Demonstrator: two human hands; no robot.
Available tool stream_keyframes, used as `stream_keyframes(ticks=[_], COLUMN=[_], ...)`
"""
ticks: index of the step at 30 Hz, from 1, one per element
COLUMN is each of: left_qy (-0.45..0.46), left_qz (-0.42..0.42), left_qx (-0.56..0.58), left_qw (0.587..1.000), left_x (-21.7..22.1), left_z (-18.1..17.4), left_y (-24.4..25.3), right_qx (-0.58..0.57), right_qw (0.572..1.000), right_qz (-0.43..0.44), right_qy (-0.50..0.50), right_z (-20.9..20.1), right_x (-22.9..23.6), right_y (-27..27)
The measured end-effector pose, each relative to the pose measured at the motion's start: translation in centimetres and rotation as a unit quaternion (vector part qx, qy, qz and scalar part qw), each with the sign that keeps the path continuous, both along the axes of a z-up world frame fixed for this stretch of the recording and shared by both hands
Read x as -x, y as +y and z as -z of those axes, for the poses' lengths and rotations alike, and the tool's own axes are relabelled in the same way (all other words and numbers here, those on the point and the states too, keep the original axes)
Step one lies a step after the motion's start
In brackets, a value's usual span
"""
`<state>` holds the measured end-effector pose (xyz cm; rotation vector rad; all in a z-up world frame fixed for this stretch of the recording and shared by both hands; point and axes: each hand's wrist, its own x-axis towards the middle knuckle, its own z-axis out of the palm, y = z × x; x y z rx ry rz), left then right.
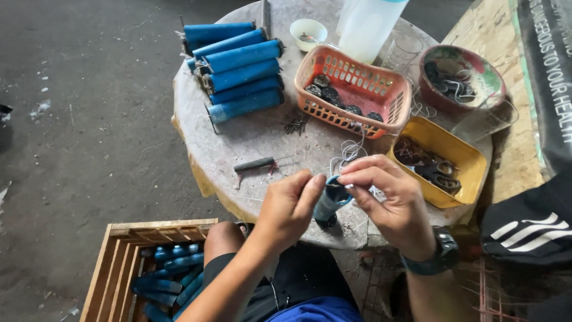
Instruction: The person inserts a white fuse into a blue cylindrical firework casing, then places a black spherical component inside the casing. They repeat this process with another casing, securing the fuse and component inside.
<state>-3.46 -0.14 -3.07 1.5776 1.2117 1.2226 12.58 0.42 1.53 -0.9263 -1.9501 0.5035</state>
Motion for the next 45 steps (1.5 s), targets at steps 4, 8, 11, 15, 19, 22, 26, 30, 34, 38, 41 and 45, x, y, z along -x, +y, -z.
stream_keyframes(ticks=[4, 8, 11, 15, 19, 22, 26, 30, 34, 38, 41, 45], left_qy=[0.001, 0.007, -0.04, -0.167, -0.185, -0.17, -0.172, -0.175, -0.173, -0.175, -0.17, -0.165], left_qz=[-0.044, -0.089, -0.084, -0.065, -0.059, -0.055, -0.063, -0.071, -0.074, -0.078, -0.078, -0.073], left_qx=[-0.089, -0.097, -0.054, -0.029, -0.058, -0.061, -0.075, -0.082, -0.081, -0.088, -0.092, -0.088], left_qw=[0.995, 0.991, 0.994, 0.983, 0.979, 0.982, 0.98, 0.979, 0.979, 0.977, 0.978, 0.98], left_x=[-1.3, -3.3, -4.8, -7.0, -7.7, -8.0, -8.4, -8.8, -8.9, -9.1, -9.0, -9.0], left_z=[-0.1, -0.2, -0.8, -0.1, 0.4, 0.4, 0.7, 1.3, 1.4, 1.4, 1.3, 1.3], left_y=[0.0, -0.1, -0.1, 0.0, 0.3, 0.5, 0.6, 1.2, 1.4, 1.6, 1.6, 1.6], right_qx=[-0.014, -0.022, -0.044, -0.08, -0.071, -0.082, -0.104, -0.121, -0.122, -0.121, -0.104, -0.086], right_qw=[0.999, 0.99, 0.981, 0.976, 0.982, 0.985, 0.986, 0.987, 0.987, 0.986, 0.988, 0.989], right_qz=[-0.015, -0.056, -0.074, -0.07, -0.057, -0.038, -0.027, -0.018, -0.009, -0.008, -0.011, -0.017], right_qy=[-0.035, -0.128, -0.177, -0.19, -0.163, -0.148, -0.125, -0.107, -0.106, -0.114, -0.109, -0.122], right_z=[-1.5, -2.8, -3.0, -2.8, -1.5, -0.7, 0.3, 0.5, 0.7, 0.5, 0.5, 0.2], right_x=[-0.7, -2.1, -2.7, -3.0, -3.6, -4.1, -4.6, -4.8, -4.8, -4.7, -4.7, -4.9], right_y=[-0.4, -0.6, -0.6, -0.8, -0.9, -0.7, 0.0, 0.3, 0.5, 0.6, 0.7, 0.9])
